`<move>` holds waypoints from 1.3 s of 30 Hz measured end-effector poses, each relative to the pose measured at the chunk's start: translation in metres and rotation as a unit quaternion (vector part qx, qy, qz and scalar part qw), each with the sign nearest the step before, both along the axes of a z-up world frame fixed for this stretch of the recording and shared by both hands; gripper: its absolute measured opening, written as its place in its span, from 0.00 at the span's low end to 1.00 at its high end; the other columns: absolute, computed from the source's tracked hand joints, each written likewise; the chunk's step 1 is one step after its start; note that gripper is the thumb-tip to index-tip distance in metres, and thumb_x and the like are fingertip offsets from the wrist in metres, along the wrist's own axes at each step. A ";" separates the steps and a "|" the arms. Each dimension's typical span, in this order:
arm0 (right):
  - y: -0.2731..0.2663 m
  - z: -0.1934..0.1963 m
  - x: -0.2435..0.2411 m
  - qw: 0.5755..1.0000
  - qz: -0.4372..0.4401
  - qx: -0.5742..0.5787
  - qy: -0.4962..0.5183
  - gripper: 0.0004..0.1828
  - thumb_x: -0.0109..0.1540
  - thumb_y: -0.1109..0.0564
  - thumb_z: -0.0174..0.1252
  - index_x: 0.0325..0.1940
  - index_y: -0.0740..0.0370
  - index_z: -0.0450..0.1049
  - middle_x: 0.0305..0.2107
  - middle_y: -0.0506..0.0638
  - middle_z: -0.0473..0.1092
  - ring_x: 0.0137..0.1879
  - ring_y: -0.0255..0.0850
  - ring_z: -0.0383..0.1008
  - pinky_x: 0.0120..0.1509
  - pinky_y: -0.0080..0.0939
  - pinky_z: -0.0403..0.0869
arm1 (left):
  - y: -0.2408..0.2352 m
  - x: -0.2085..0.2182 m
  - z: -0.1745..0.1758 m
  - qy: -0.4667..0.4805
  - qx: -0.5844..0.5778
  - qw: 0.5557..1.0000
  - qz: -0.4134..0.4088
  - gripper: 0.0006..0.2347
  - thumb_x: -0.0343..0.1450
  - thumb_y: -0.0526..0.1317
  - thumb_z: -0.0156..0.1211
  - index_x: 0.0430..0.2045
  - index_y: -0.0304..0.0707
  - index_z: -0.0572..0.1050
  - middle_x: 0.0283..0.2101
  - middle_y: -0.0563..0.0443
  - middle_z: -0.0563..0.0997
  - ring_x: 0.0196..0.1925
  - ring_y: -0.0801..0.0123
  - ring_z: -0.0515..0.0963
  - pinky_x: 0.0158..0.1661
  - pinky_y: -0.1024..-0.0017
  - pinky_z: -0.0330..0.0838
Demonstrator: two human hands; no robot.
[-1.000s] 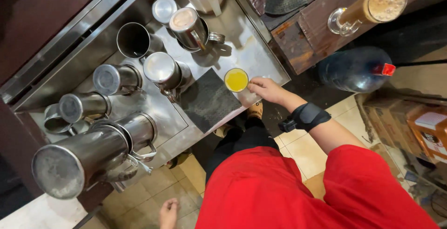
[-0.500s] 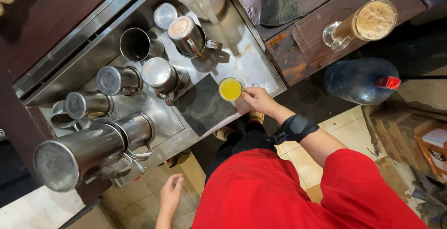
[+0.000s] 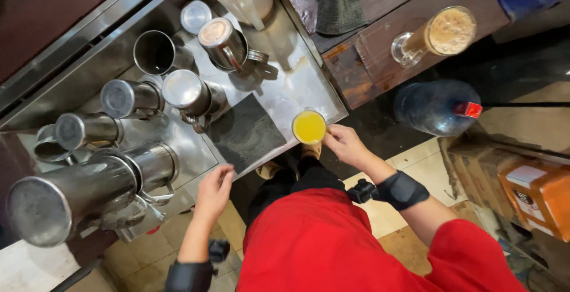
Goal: Prepare and serve coffee and orange juice in a cafe.
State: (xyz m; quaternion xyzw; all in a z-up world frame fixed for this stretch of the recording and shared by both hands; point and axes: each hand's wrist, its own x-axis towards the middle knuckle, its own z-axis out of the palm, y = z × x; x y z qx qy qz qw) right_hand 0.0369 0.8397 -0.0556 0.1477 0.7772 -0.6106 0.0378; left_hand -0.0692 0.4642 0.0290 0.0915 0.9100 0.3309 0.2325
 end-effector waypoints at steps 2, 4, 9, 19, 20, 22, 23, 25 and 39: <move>0.009 0.008 0.022 1.000 -0.010 0.006 -0.002 0.09 0.64 0.58 0.58 0.35 0.67 0.75 0.23 0.51 0.69 0.30 0.34 0.69 0.35 0.37 0.69 | 0.049 -0.023 0.017 0.025 0.024 0.998 -0.047 0.09 0.73 0.40 0.58 0.42 0.36 0.79 0.42 0.41 0.84 0.45 0.54 0.84 0.46 0.63 0.76; 0.017 0.016 0.044 1.000 -0.019 0.015 -0.003 0.08 0.64 0.58 0.58 0.35 0.67 0.76 0.24 0.50 0.70 0.31 0.34 0.71 0.36 0.36 0.70 | 0.102 -0.046 0.030 0.052 0.049 0.993 -0.092 0.09 0.73 0.39 0.58 0.41 0.36 0.79 0.43 0.40 0.83 0.47 0.51 0.83 0.46 0.62 0.75; 0.030 0.023 0.104 0.996 -0.087 -0.016 -0.026 0.10 0.67 0.59 0.53 0.38 0.67 0.76 0.28 0.48 0.74 0.35 0.34 0.73 0.41 0.35 0.73 | 0.238 -0.097 0.034 0.149 0.045 0.971 -0.183 0.14 0.70 0.42 0.60 0.48 0.42 0.77 0.45 0.42 0.79 0.49 0.46 0.78 0.44 0.53 0.72; 0.032 0.038 0.181 0.975 -0.216 -0.053 -0.030 0.10 0.69 0.60 0.53 0.45 0.69 0.77 0.36 0.49 0.75 0.42 0.33 0.75 0.48 0.35 0.74 | 0.412 -0.189 -0.041 0.355 0.067 0.902 -0.238 0.25 0.64 0.33 0.66 0.56 0.52 0.71 0.62 0.37 0.69 0.54 0.42 0.76 0.47 0.51 0.75; 0.031 0.040 0.185 0.972 -0.227 -0.051 -0.038 0.11 0.68 0.59 0.53 0.45 0.69 0.78 0.36 0.48 0.76 0.42 0.33 0.75 0.48 0.34 0.74 | 0.410 -0.191 -0.039 0.336 0.038 0.909 -0.244 0.17 0.69 0.32 0.64 0.52 0.50 0.72 0.56 0.39 0.72 0.54 0.44 0.77 0.47 0.51 0.75; 0.028 0.044 0.189 0.968 -0.240 -0.055 -0.047 0.11 0.68 0.59 0.54 0.46 0.69 0.78 0.35 0.48 0.76 0.42 0.33 0.75 0.48 0.34 0.74 | 0.398 -0.193 -0.020 0.317 0.005 0.914 -0.254 0.10 0.75 0.31 0.61 0.47 0.48 0.72 0.51 0.41 0.74 0.54 0.45 0.78 0.47 0.51 0.76; 0.027 0.048 0.189 0.970 -0.237 -0.038 -0.042 0.11 0.69 0.59 0.54 0.45 0.69 0.78 0.35 0.48 0.77 0.42 0.32 0.75 0.48 0.34 0.74 | 0.389 -0.192 -0.002 0.308 0.055 0.916 -0.251 0.10 0.71 0.33 0.64 0.43 0.45 0.72 0.46 0.40 0.74 0.48 0.42 0.78 0.43 0.50 0.74; 0.027 0.051 0.189 0.971 -0.235 -0.023 -0.035 0.11 0.69 0.59 0.54 0.44 0.69 0.78 0.34 0.47 0.77 0.42 0.32 0.75 0.48 0.33 0.74 | 0.368 -0.190 0.024 0.299 0.104 0.915 -0.249 0.10 0.67 0.34 0.66 0.39 0.43 0.72 0.41 0.39 0.74 0.43 0.39 0.77 0.39 0.48 0.73; 0.019 0.068 0.176 0.978 -0.209 -0.004 0.012 0.10 0.69 0.59 0.54 0.45 0.70 0.77 0.35 0.49 0.77 0.42 0.33 0.75 0.48 0.33 0.73 | 0.267 -0.183 0.057 0.378 0.081 0.900 -0.202 0.25 0.65 0.38 0.70 0.58 0.45 0.72 0.57 0.28 0.73 0.48 0.39 0.78 0.43 0.55 0.75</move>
